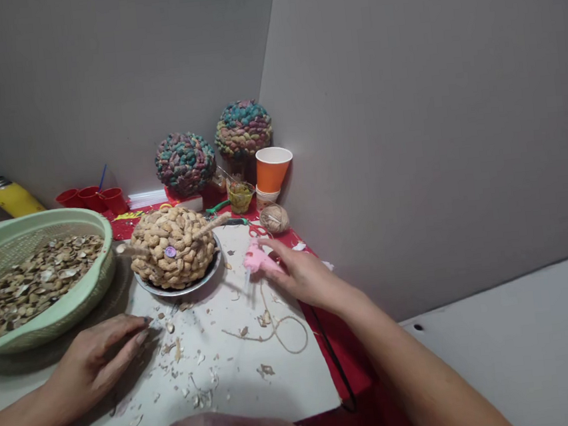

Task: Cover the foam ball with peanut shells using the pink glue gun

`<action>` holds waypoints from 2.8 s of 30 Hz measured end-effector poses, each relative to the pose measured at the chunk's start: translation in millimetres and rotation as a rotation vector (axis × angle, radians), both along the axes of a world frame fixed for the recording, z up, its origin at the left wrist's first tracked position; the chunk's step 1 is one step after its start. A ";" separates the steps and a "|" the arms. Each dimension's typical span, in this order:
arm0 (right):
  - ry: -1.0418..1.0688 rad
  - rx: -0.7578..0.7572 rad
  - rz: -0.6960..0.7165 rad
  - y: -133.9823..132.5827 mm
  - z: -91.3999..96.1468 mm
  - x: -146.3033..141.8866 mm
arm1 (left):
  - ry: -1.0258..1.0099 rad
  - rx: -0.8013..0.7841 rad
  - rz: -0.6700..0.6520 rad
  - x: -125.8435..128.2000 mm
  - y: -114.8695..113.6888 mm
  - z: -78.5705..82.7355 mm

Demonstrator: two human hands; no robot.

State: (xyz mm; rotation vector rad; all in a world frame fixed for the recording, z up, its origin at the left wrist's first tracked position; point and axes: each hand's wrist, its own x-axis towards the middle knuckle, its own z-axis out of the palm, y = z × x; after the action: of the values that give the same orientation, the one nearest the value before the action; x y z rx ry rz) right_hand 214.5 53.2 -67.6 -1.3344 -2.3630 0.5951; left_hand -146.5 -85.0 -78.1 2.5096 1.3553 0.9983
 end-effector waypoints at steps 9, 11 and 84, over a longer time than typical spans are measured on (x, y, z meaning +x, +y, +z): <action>1.281 -0.537 -0.256 -18.5 23.7 -3.1 | 0.126 -0.291 0.095 26.8 31.5 -4.3; 1.259 -0.740 -0.260 -26.6 16.9 -9.0 | 0.164 -0.353 0.118 34.4 38.1 -6.1; 1.134 -0.507 -0.143 -9.7 -33.2 -79.3 | 0.301 0.737 0.286 27.9 59.7 33.4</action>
State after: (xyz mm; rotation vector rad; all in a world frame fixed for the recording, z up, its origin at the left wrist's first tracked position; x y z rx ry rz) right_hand 135.2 43.5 -100.9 -0.8983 -1.2150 1.4751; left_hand -118.6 -25.3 -44.7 3.1521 1.7104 1.4361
